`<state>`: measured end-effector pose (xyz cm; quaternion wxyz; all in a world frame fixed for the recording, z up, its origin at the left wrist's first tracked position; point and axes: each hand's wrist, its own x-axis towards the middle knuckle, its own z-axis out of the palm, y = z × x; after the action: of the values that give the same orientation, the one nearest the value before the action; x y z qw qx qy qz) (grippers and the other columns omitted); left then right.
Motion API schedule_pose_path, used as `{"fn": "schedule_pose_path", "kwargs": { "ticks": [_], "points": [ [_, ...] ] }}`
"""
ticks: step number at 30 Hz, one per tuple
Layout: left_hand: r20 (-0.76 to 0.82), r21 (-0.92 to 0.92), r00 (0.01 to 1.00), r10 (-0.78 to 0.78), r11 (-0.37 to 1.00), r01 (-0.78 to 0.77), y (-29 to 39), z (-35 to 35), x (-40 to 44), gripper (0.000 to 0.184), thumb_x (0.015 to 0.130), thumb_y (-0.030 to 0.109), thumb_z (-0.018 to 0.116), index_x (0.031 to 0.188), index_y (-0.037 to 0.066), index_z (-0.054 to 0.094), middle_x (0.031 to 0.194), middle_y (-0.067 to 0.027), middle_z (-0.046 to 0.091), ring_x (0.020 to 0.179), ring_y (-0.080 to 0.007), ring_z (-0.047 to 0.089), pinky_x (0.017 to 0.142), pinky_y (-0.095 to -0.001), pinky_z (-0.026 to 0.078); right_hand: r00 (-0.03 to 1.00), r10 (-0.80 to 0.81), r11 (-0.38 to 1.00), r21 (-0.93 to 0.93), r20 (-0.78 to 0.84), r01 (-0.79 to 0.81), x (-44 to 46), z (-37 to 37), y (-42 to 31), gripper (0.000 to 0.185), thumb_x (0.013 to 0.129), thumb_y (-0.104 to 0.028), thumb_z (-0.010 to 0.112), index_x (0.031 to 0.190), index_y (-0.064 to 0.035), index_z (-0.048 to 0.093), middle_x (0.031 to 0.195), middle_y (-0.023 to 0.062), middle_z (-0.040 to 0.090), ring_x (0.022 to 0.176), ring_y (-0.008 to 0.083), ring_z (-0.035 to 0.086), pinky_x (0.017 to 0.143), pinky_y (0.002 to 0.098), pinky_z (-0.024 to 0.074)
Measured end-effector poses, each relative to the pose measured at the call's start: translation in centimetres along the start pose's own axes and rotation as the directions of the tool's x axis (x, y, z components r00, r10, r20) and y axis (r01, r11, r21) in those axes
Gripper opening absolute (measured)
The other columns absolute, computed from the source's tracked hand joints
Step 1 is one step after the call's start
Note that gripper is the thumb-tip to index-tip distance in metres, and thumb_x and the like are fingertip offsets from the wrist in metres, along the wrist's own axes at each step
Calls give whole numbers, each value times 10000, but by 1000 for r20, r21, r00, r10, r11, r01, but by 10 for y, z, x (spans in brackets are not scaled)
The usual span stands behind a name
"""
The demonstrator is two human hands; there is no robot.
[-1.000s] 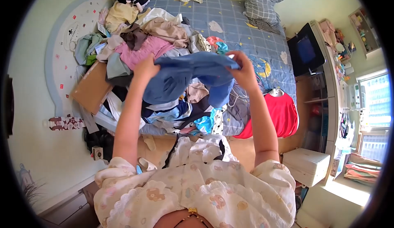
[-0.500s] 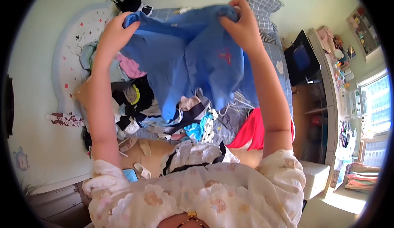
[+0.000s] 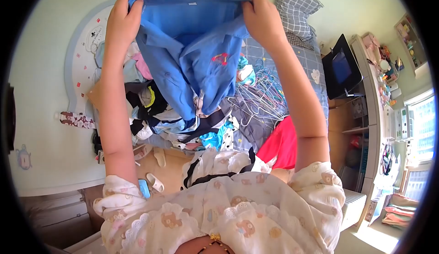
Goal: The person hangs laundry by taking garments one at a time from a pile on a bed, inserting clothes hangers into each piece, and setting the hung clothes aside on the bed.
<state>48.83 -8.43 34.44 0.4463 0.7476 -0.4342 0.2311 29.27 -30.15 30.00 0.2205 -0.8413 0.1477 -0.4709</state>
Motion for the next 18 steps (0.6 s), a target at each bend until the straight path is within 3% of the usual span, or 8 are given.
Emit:
{"fn": "schedule_pose_path", "kwargs": {
  "ticks": [1,4,8,9,12,13,16,18],
  "points": [
    [-3,29,1000,3,1000,-3,7,0,-4,288,845,247,549,1050,47,576,922,-144,622,824,-281,592,768,-337,452,997,-24,999,-38,-70,22,0,-2,-6,195,898,-233,585,978,-56,597,689,175,563,619,286,542,598,351,447],
    [36,151,999,-2,989,-3,23,-4,-10,273,824,242,558,1023,55,564,936,-137,612,837,-290,587,761,-348,452,998,-60,996,69,21,58,5,-15,-20,159,939,-130,490,1055,-21,492,788,187,565,754,217,554,715,361,459],
    [48,475,997,64,876,-79,24,-14,-18,268,797,244,588,1021,99,556,946,-102,609,859,-306,575,735,-377,463,823,79,958,184,563,-218,10,-54,-47,401,878,-162,635,1198,-48,420,918,143,586,897,194,570,767,334,475],
    [15,563,995,101,821,-92,23,-14,-24,272,797,250,592,1028,109,560,948,-97,612,862,-307,576,730,-379,465,773,-148,961,276,617,-36,8,-61,-42,545,825,-146,698,1254,-46,378,979,132,579,922,206,569,815,318,476],
    [-22,653,992,121,754,-77,15,-20,-37,279,784,244,633,1039,144,578,935,-70,623,839,-277,602,707,-352,481,652,-377,925,303,658,229,8,-69,-37,596,812,-109,698,1284,-44,340,1025,149,570,954,194,567,832,293,479],
    [-26,614,998,64,788,-35,13,-25,-40,280,780,235,642,1037,144,579,923,-64,626,825,-269,608,700,-346,484,672,-303,945,306,675,118,7,-70,-39,538,804,-75,680,1255,-25,392,986,158,593,915,215,586,792,301,489],
    [0,563,994,-105,822,87,23,-39,-48,241,781,204,658,999,106,632,847,-62,671,768,-238,646,686,-321,496,795,-186,982,125,578,139,9,-69,-38,410,797,-57,663,1165,-4,490,941,169,614,860,241,601,764,317,494],
    [-37,543,993,-116,832,117,17,-50,-52,222,794,205,651,977,80,655,823,-75,689,761,-232,659,686,-322,497,849,-274,959,191,452,208,9,-65,-42,192,817,-59,629,984,22,579,887,168,615,800,253,600,720,330,486]
  ]
}}
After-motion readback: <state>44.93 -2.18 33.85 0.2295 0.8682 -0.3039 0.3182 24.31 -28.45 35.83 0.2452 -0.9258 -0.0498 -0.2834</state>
